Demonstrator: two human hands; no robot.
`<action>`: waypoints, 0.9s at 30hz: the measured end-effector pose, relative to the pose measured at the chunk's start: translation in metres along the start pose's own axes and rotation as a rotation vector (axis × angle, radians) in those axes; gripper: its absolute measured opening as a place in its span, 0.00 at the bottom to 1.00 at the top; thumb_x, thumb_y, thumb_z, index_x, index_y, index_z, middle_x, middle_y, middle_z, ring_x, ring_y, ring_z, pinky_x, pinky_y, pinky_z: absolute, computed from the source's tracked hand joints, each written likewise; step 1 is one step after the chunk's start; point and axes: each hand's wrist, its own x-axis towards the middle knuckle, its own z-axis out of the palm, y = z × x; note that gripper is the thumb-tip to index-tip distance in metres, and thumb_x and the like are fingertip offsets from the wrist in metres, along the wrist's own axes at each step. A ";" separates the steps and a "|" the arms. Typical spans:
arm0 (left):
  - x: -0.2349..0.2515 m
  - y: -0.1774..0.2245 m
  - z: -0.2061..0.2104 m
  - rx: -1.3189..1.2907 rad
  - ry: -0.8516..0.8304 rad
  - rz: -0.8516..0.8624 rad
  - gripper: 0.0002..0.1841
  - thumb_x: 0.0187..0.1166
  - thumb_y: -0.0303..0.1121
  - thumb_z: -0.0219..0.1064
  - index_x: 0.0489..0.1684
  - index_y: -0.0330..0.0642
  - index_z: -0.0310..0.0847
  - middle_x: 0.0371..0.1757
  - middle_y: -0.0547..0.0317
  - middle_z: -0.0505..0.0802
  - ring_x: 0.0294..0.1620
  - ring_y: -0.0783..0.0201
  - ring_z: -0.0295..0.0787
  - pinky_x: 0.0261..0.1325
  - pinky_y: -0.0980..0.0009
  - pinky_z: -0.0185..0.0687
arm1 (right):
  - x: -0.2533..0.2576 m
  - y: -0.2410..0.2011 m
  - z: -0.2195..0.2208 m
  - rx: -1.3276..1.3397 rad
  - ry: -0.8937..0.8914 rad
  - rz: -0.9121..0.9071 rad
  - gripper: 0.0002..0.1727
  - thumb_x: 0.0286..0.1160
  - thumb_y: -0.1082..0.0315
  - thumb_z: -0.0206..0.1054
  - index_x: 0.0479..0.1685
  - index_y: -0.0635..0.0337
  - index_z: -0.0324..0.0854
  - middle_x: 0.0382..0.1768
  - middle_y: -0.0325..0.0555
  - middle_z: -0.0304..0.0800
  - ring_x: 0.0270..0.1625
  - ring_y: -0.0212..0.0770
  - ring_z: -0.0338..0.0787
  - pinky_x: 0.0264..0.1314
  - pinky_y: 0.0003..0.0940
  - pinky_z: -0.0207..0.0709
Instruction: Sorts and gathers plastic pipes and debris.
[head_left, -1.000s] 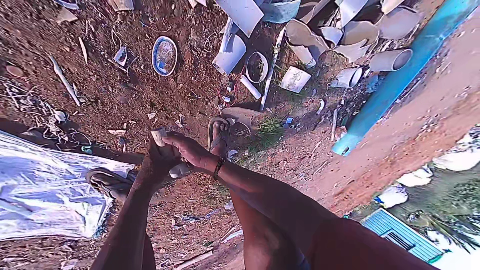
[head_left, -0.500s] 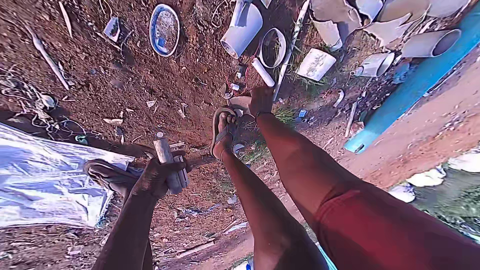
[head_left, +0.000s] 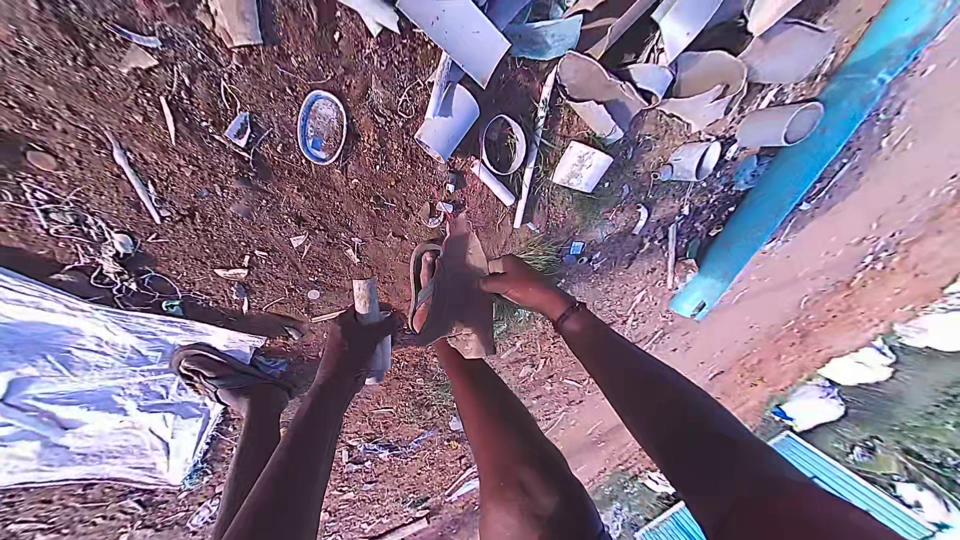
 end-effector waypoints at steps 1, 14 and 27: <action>-0.003 0.003 0.005 0.024 0.006 0.020 0.15 0.71 0.27 0.76 0.53 0.32 0.83 0.37 0.52 0.91 0.33 0.64 0.89 0.41 0.66 0.89 | -0.007 -0.014 0.015 0.105 -0.062 -0.063 0.10 0.75 0.64 0.75 0.37 0.63 0.87 0.32 0.47 0.89 0.36 0.40 0.86 0.43 0.43 0.81; 0.012 -0.053 -0.048 -0.222 0.122 -0.012 0.28 0.49 0.27 0.80 0.53 0.33 0.78 0.37 0.55 0.93 0.37 0.65 0.93 0.41 0.67 0.92 | 0.179 0.040 -0.038 -0.308 0.714 0.162 0.27 0.77 0.56 0.68 0.75 0.57 0.81 0.74 0.61 0.81 0.77 0.59 0.82 0.75 0.59 0.76; -0.032 -0.019 -0.008 -0.290 0.149 -0.063 0.20 0.55 0.20 0.71 0.49 0.37 0.76 0.31 0.64 0.92 0.32 0.74 0.91 0.38 0.75 0.90 | 0.173 0.020 -0.051 -0.071 0.814 0.200 0.30 0.75 0.56 0.71 0.73 0.64 0.78 0.65 0.66 0.86 0.68 0.62 0.87 0.69 0.61 0.78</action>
